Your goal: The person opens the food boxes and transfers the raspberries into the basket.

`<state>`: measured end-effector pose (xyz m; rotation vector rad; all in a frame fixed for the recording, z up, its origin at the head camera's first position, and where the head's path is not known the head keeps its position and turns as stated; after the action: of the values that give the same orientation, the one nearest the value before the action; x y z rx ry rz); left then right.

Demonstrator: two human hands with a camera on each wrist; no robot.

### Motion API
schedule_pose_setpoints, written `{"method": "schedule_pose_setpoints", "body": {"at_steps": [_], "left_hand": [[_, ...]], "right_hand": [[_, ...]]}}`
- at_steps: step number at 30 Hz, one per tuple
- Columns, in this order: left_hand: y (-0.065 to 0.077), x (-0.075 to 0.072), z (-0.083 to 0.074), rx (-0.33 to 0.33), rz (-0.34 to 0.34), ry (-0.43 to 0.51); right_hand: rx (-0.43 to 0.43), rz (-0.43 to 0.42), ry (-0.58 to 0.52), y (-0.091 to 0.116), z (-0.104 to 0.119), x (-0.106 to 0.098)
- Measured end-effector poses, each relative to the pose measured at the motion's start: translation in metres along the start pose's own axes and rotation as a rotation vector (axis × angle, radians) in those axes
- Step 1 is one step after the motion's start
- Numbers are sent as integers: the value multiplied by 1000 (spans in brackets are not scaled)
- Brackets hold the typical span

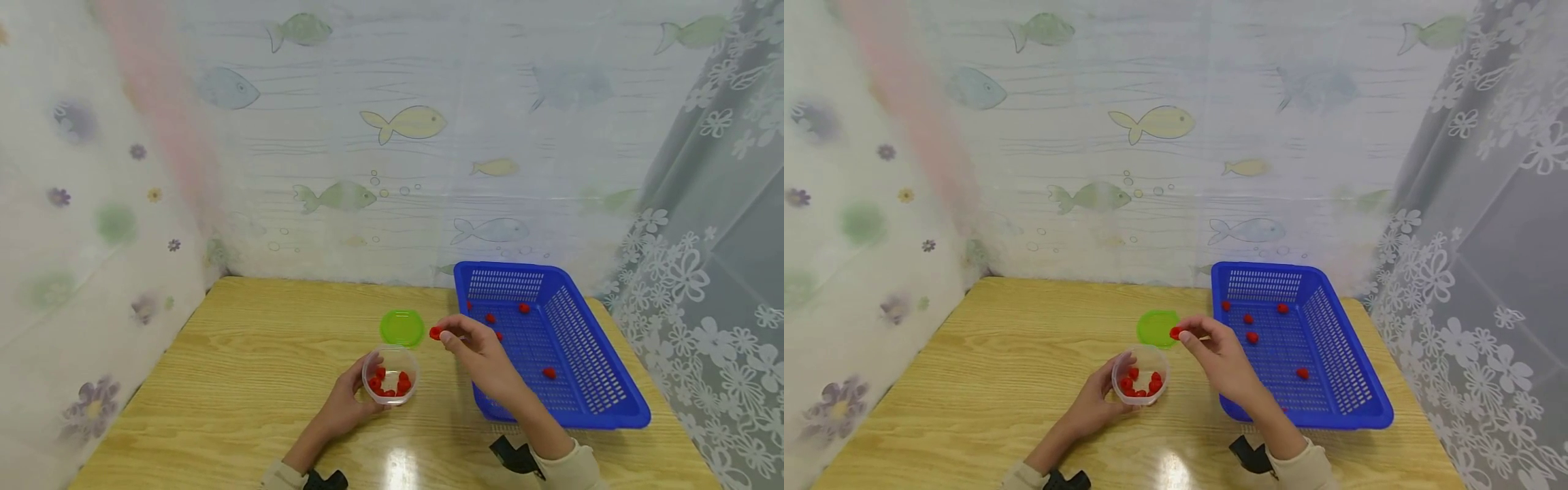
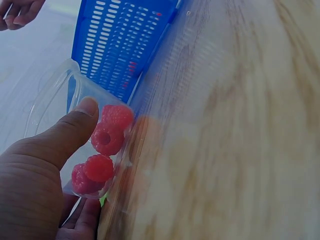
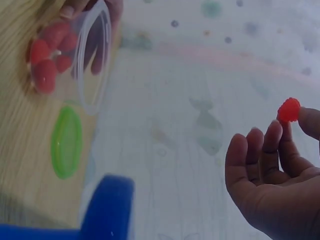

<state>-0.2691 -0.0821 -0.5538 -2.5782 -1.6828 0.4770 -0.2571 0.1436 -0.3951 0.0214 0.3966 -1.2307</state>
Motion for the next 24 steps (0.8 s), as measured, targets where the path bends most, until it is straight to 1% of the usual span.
{"method": "schedule_pose_setpoints", "body": {"at_steps": [10,14,20,24], "left_hand": [[0,0,0,5,-4,-14],[1,0,0,-4,-4,-8],[0,0,0,-16,-3,0],[0,0,0,-19,-5,-5]], "right_hand": [[-30,-29,17,-4,10,-40],[-68,-51,25,-7,12,-55],[-105,-63,17,-13,8,-75],[-92,-91,21,-17,0,-89]]}}
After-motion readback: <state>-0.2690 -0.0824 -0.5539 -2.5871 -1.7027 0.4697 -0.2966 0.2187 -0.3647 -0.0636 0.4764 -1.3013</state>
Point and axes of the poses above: each hand's wrist, its own y-axis away from the middle knuckle, its own x-axis out of the palm, z = x × y, the point moved 7 cm from there along -y, towards the middle knuckle, and after that the axes turned 3 degrees about z, right-handed, at the moved point
